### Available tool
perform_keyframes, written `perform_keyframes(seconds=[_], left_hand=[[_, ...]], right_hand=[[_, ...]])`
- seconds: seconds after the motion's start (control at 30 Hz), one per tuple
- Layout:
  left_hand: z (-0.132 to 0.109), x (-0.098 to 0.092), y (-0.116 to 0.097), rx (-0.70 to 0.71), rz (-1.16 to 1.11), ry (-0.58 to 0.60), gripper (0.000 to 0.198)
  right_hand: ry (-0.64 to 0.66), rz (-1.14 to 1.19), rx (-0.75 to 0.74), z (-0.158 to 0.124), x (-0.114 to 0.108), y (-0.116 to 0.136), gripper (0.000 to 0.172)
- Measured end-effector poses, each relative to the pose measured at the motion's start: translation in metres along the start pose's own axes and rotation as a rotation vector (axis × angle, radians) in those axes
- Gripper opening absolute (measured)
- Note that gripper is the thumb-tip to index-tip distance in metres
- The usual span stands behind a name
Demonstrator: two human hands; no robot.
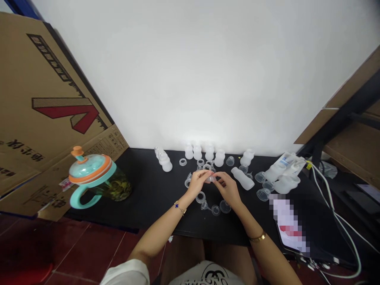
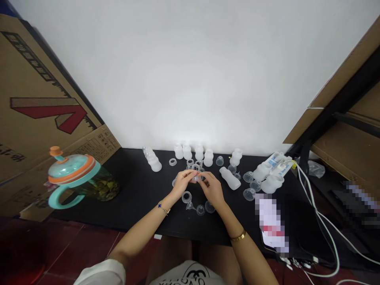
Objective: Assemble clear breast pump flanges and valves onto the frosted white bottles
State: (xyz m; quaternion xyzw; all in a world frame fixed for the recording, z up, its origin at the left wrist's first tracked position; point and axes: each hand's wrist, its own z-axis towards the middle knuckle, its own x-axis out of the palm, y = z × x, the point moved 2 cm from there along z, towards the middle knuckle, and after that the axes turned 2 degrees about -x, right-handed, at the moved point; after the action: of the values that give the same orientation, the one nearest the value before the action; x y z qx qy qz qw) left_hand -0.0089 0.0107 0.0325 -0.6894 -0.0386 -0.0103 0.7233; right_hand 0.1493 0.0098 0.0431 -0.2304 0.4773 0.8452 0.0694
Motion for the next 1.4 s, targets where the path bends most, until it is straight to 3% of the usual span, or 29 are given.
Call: perform_keyframes(seconds=[0.2, 0.47, 0.6, 0.93, 1.4], left_hand=[[0.000, 0.001, 0.000, 0.026, 0.012, 0.006, 0.039], [0.001, -0.005, -0.005, 0.112, 0.088, 0.000, 0.038], [-0.002, -0.006, -0.011, 0.148, 0.217, -0.006, 0.037], [-0.009, -0.003, -0.016, 0.229, 0.400, -0.043, 0.037], [-0.010, -0.003, -0.018, 0.231, 0.416, -0.057, 0.039]], right_hand=[[0.007, -0.025, -0.008, 0.000, 0.001, -0.002, 0.023], [-0.082, 0.016, 0.070, -0.002, 0.001, -0.003, 0.022], [-0.037, 0.004, 0.016, -0.002, 0.002, -0.001, 0.028], [0.025, 0.007, -0.006, -0.001, 0.000, -0.001, 0.021], [0.038, 0.002, -0.025, 0.000, 0.000, 0.003, 0.019]])
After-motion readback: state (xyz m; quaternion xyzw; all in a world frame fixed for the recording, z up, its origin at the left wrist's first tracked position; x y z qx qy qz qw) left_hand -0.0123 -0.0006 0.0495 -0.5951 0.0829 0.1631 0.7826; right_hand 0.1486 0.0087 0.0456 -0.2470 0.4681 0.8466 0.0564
